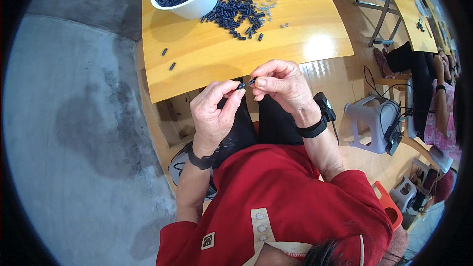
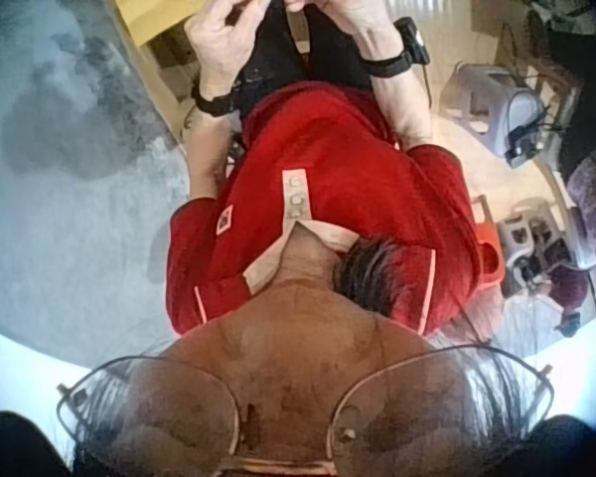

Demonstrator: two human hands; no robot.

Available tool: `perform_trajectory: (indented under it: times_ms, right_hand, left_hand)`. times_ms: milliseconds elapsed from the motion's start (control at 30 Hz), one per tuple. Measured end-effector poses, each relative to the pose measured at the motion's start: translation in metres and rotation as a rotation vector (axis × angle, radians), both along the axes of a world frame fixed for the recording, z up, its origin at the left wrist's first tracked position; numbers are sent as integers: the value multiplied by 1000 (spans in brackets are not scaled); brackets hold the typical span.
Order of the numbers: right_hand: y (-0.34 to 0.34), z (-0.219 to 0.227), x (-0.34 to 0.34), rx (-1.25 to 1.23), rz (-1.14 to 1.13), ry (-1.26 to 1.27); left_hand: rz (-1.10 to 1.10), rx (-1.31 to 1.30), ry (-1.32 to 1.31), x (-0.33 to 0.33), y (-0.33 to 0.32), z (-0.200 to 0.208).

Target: Sorting and joining small black plastic parts by hand.

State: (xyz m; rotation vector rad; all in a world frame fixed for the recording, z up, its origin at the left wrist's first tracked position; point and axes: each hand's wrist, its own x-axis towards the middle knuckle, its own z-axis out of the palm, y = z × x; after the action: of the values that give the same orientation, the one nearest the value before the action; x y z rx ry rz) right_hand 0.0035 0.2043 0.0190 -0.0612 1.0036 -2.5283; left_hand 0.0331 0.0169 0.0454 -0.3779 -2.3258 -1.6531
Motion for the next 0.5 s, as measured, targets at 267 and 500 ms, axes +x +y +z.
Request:
perform_trajectory:
  times_ms: [267, 500]
  right_hand:
    - [2, -2, 9, 4, -43, 127]
    - [3, 4, 12, 202, -110, 286]
  left_hand:
    - [-18, -80, 86, 4, 4, 11]
    - [-45, -116, 67, 4, 1, 15]
